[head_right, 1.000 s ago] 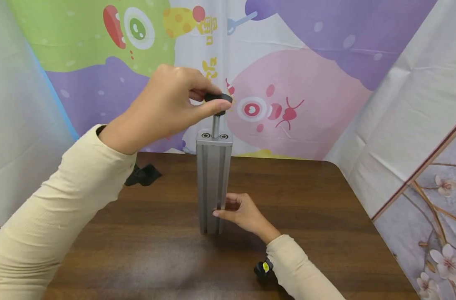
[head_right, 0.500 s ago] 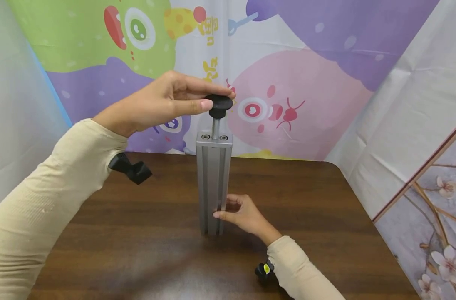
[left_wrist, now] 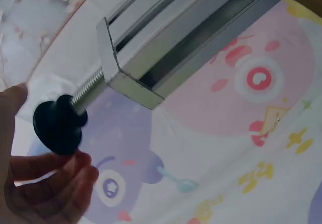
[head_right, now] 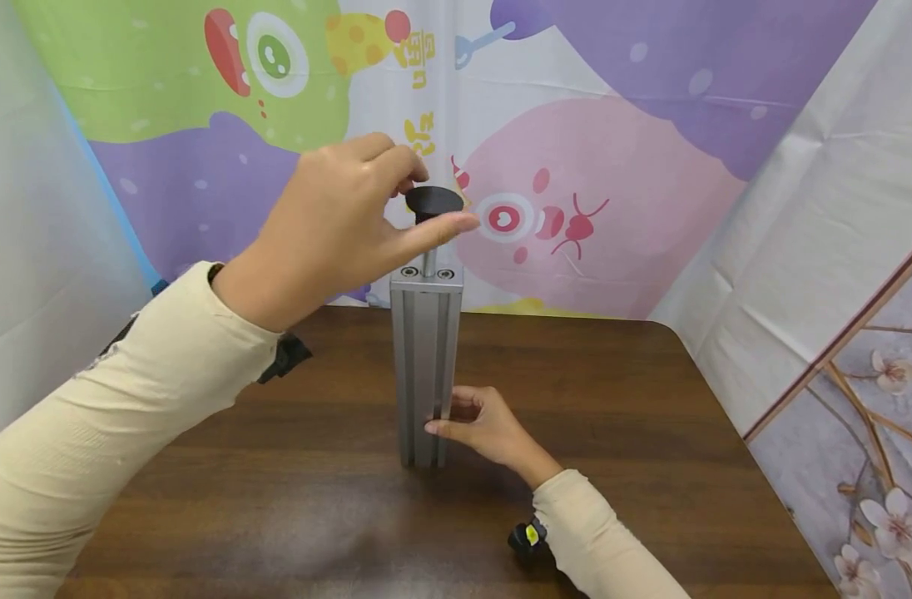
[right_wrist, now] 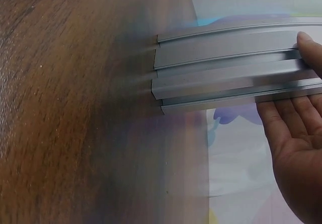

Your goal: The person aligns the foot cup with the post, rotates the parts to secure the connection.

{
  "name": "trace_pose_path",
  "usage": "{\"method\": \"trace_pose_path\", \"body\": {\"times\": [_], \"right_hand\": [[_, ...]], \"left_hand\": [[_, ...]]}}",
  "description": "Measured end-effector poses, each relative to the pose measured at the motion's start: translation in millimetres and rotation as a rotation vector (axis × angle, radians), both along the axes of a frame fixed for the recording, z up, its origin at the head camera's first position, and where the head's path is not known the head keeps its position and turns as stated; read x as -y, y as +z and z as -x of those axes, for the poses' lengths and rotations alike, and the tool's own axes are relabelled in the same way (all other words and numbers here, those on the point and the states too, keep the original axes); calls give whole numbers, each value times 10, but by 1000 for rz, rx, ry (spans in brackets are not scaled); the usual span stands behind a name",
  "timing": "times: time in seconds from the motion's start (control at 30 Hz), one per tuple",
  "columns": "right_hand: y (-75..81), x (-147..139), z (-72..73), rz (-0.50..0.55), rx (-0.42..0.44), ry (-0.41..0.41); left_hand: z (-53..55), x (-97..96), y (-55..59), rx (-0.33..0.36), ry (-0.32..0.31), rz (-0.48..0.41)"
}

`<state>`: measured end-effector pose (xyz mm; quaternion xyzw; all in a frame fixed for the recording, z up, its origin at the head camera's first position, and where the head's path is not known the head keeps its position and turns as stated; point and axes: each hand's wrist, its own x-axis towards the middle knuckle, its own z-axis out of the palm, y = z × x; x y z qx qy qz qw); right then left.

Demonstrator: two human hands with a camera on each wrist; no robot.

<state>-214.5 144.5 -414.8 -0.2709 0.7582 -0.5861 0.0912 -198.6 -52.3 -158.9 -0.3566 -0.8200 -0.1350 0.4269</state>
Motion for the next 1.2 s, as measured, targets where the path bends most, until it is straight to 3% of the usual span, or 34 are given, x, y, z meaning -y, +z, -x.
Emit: {"method": "trace_pose_path", "body": {"times": [0.07,0.13,0.23,0.33,0.47,0.6,0.7,0.9,1.0,1.07,1.2], "right_hand": [[-5,1,2,4,-1,4],[-11,2,2,9,5,7],[-21,5,1,10,12,10],[-16,7,-2,5,14,5],[0,9,-6,0,16,-4],[3,9,-9,-4,7,-5],[6,7,-14,-8,2,-8],[17,5,-9,-6,1,-10],[6,2,-2,-3,-2,-7],[3,3,2,-4,0,-7],[3,5,7,-7,2,-5]], "left_hand": [[-24,-29,-7,-34,59,35],[-31,-36,-8,-29,77,56],[-28,-10,12,67,32,50],[-7,38,59,227,-97,9],[57,119,148,523,-306,-16],[191,209,196,845,-502,-76],[276,267,199,992,-599,-137],[314,300,193,1022,-651,-166],[283,286,196,998,-628,-148],[242,267,201,940,-572,-116],[123,202,203,654,-311,47]]}}
